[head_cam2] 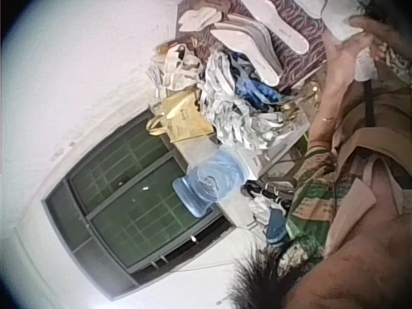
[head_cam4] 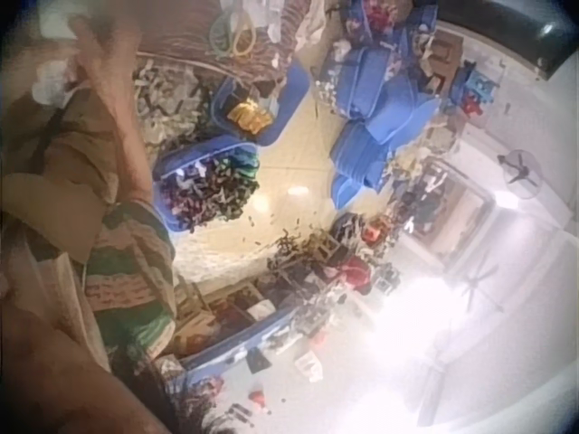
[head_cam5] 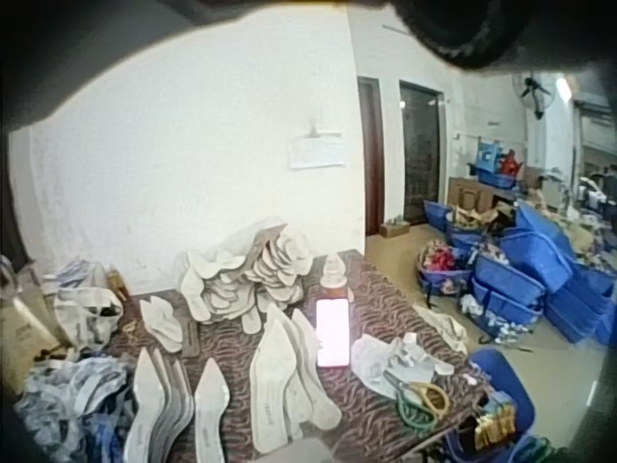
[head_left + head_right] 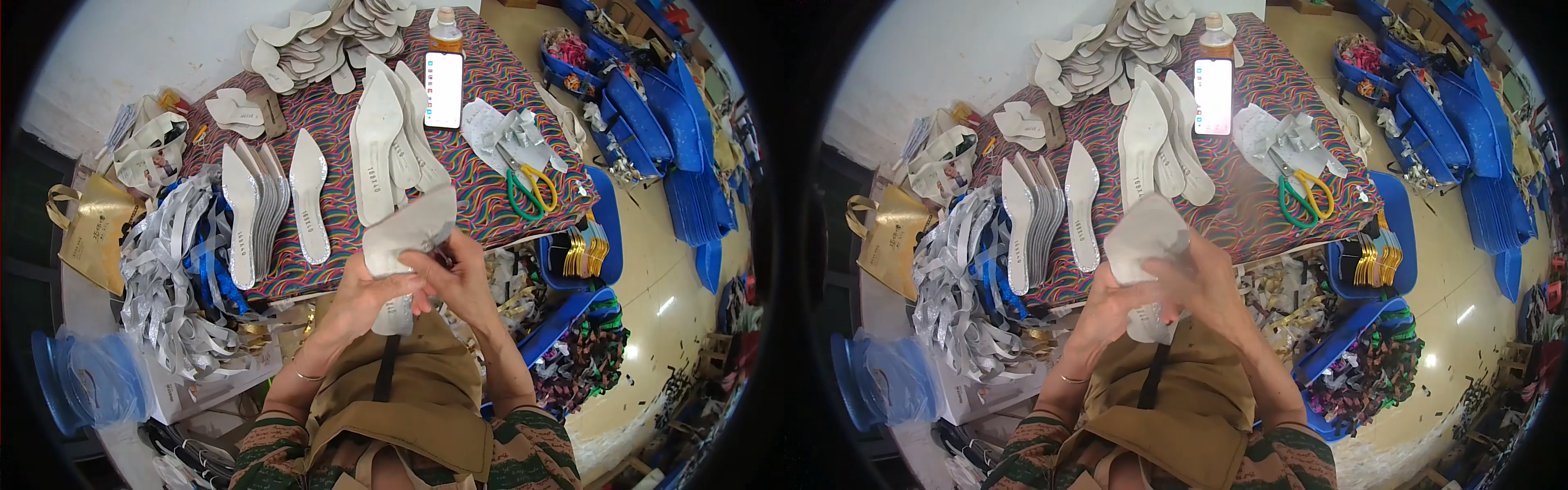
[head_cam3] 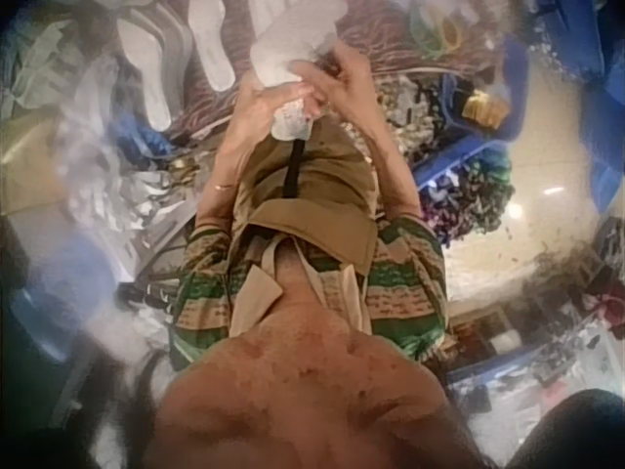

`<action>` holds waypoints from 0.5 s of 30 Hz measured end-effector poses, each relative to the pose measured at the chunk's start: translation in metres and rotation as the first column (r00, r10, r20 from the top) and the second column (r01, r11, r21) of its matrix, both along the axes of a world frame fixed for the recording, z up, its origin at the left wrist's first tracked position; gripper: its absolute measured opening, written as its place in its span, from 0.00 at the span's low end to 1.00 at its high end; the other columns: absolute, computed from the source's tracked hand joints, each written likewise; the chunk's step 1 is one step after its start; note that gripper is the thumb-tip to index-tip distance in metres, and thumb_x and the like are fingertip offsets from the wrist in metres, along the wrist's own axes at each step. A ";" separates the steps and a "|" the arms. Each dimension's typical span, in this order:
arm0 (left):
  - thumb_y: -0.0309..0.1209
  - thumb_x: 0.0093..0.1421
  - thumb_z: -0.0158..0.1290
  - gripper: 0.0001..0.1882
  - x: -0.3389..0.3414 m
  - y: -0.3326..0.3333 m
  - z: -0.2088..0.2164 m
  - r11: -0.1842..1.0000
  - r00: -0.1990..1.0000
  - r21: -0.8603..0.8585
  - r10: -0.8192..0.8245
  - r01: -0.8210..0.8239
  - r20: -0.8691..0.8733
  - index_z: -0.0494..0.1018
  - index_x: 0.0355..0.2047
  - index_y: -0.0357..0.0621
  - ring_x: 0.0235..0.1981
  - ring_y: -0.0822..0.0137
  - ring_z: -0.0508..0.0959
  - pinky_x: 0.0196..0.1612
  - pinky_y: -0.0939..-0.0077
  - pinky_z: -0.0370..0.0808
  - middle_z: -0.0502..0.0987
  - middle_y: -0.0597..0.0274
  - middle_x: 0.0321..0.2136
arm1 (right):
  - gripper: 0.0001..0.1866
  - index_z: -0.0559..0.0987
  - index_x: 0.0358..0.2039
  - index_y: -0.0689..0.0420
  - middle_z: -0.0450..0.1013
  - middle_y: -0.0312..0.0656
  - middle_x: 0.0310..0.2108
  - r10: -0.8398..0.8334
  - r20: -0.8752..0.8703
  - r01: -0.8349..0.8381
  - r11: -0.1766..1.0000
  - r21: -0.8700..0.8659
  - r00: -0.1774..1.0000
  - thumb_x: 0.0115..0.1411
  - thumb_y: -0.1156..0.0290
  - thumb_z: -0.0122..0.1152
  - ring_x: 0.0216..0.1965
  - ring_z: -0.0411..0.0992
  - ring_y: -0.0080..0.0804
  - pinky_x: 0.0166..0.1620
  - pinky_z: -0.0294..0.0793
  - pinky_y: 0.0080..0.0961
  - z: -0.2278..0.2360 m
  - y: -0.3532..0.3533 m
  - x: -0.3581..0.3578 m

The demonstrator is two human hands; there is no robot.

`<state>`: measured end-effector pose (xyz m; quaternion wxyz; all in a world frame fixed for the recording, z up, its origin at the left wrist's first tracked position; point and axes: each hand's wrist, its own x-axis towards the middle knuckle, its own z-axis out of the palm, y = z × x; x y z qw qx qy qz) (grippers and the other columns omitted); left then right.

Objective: The person sits at a workbench and assembles white shoe soles by hand. They pick up a sole, apply a silver glittery strip along the edge, and place the finished item on a stack. The process is repeated for multiple soles throughout the clip.

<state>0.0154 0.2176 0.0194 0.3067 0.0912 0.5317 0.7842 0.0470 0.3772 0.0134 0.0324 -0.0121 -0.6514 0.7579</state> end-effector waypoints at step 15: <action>0.24 0.61 0.53 0.21 -0.027 0.002 0.011 0.905 0.921 0.180 0.365 -0.386 0.140 0.66 0.54 0.35 0.26 0.59 0.81 0.34 0.64 0.79 0.79 0.54 0.27 | 0.31 0.73 0.46 0.58 0.71 0.41 0.30 0.087 -0.378 0.284 0.511 0.811 0.922 0.36 0.82 0.60 0.22 0.72 0.38 0.24 0.70 0.33 -0.016 0.020 0.026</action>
